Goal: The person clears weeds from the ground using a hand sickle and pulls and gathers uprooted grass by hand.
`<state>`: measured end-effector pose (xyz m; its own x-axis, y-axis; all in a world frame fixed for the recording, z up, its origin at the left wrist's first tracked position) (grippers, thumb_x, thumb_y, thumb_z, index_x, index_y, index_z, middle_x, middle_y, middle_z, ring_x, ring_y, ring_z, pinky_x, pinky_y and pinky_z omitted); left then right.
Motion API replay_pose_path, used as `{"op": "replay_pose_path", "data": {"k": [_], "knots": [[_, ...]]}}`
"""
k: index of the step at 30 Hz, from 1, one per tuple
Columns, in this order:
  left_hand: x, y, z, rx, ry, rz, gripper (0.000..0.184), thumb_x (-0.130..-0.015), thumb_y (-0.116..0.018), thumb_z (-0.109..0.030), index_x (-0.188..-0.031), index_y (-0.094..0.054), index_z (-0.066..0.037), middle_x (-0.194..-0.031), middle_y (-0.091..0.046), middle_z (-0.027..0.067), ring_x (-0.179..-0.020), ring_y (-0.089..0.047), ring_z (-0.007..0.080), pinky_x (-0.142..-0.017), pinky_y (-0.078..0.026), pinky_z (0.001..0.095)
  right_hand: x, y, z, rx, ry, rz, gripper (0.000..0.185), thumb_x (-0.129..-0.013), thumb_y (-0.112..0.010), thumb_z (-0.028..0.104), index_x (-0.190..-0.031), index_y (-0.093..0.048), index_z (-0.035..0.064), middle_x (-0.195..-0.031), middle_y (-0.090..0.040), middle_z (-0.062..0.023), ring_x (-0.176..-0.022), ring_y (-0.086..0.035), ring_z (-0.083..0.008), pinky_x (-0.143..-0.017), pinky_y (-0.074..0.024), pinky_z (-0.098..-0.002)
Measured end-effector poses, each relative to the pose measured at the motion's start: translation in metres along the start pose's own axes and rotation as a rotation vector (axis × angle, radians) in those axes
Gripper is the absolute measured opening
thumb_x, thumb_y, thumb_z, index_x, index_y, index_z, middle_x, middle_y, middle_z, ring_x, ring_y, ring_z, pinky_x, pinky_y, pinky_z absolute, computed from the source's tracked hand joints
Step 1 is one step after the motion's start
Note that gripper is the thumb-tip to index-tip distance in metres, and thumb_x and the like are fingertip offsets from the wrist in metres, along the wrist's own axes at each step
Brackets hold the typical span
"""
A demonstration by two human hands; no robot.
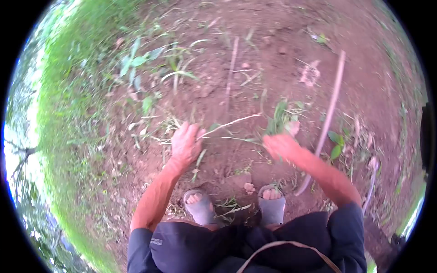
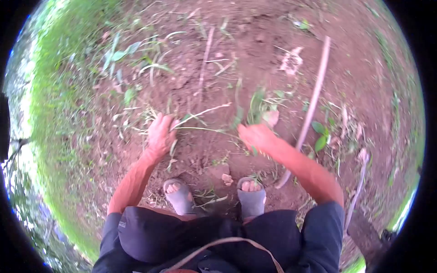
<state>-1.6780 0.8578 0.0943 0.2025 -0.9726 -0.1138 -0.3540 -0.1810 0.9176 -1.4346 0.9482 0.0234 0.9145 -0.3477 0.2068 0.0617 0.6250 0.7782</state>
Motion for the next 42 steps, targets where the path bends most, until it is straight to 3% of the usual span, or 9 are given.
{"op": "replay_pose_path", "data": {"k": [7,10,15,20,25,31,35,39,42], "knots": [[-0.093,0.005,0.061,0.152,0.247,-0.197,0.071,-0.085,-0.064,-0.043,-0.136,-0.037,0.0,-0.139,-0.037,0.0247,-0.128,-0.037,0.0371,-0.107,-0.025,0.051,0.106,0.081,-0.049,0.128,-0.704,-0.599,0.04,-0.087,-0.06,0.011,-0.126,-0.053,0.0061,-0.127,-0.052,-0.0199,-0.122,-0.047,-0.0359,-0.105,-0.0361,-0.0445],[-0.145,-0.021,0.089,0.044,0.282,-0.171,0.105,-0.077,-0.069,-0.051,-0.149,-0.015,0.003,-0.141,-0.037,0.0274,-0.135,-0.033,0.0402,-0.111,-0.023,0.0503,0.141,0.074,-0.074,0.227,-0.877,-0.655,0.052,-0.085,-0.062,0.014,-0.134,-0.046,0.0021,-0.131,-0.049,-0.0231,-0.123,-0.046,-0.0373,-0.107,-0.0342,-0.0452],[-0.21,-0.028,0.075,0.191,0.252,-0.138,0.039,-0.087,-0.062,-0.033,-0.115,-0.063,-0.005,-0.123,-0.054,0.0231,-0.114,-0.053,0.0399,-0.094,-0.043,0.0454,0.166,0.016,-0.112,0.342,-1.234,-0.48,0.087,-0.085,-0.062,0.03,-0.148,-0.016,-0.0062,-0.142,-0.032,-0.0288,-0.131,-0.032,-0.0436,-0.107,-0.0274,-0.0557],[-0.203,-0.033,0.063,-0.255,-0.137,-0.333,0.013,-0.092,-0.051,-0.013,-0.092,-0.058,-0.002,-0.087,-0.053,0.0175,-0.086,-0.054,0.0354,-0.074,-0.045,0.0457,0.164,0.025,-0.098,0.306,-1.209,-0.513,0.088,-0.083,-0.061,0.034,-0.148,-0.016,-0.0054,-0.141,-0.032,-0.0258,-0.13,-0.032,-0.0426,-0.106,-0.0271,-0.0567],[-0.159,-0.013,0.054,-0.236,-0.22,-0.328,0.011,-0.091,-0.052,-0.011,-0.087,-0.057,-0.002,-0.084,-0.053,0.0157,-0.087,-0.055,0.0339,-0.07,-0.046,0.0434,0.16,0.03,-0.092,0.255,-1.177,-0.519,0.086,-0.082,-0.06,0.034,-0.146,-0.019,-0.005,-0.14,-0.033,-0.0246,-0.128,-0.033,-0.0419,-0.104,-0.0287,-0.0561],[-0.08,0.005,0.165,-0.072,0.678,-0.021,0.034,-0.091,-0.057,-0.02,-0.121,-0.058,-0.005,-0.128,-0.053,0.0185,-0.107,-0.056,0.0345,-0.088,-0.045,0.0531,0.165,0.038,-0.081,0.221,-1.144,-0.593,0.083,-0.081,-0.064,0.03,-0.144,-0.023,-0.005,-0.134,-0.037,-0.0238,-0.121,-0.038,-0.0416,-0.1,-0.0328,-0.0554],[-0.025,0.01,0.213,-0.034,0.541,-0.153,0.037,-0.091,-0.053,-0.03,-0.122,-0.056,-0.009,-0.127,-0.049,0.0234,-0.113,-0.051,0.0413,-0.09,-0.043,0.0547,0.177,0.042,-0.088,0.208,-1.096,-0.639,0.075,-0.08,-0.064,0.021,-0.143,-0.03,-0.0008,-0.122,-0.052,-0.0222,-0.111,-0.05,-0.0391,-0.097,-0.0415,-0.0474],[0.004,-0.014,0.25,-0.047,0.587,0.037,0.041,-0.091,-0.052,-0.035,-0.117,-0.056,-0.003,-0.108,-0.058,0.0283,-0.097,-0.057,0.0458,-0.082,-0.047,0.054,0.214,0.014,-0.116,-0.128,-1.132,-0.838,0.059,-0.08,-0.061,0.017,-0.134,-0.043,-0.0012,-0.084,-0.065,-0.0208,-0.074,-0.064,-0.0389,-0.07,-0.0525,-0.0423],[0.011,-0.08,0.321,0.14,0.619,0.002,0.043,-0.089,-0.053,-0.037,-0.106,-0.061,0.001,-0.083,-0.064,0.0289,-0.083,-0.061,0.0489,-0.076,-0.048,0.0518,0.223,-0.015,-0.116,-0.804,-1.178,-0.767,0.049,-0.08,-0.065,0.024,-0.119,-0.054,-0.0026,-0.086,-0.066,-0.0235,-0.081,-0.067,-0.0385,-0.072,-0.0508,-0.0424]]}}
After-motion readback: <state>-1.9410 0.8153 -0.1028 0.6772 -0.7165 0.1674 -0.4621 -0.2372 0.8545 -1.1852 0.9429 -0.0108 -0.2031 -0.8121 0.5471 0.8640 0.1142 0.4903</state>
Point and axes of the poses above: each hand's wrist, its own x-axis away from the middle knuckle, its own y-axis out of the back of the hand, z = x × y, the point moved 10 cm from there along -x, towards the middle knuckle
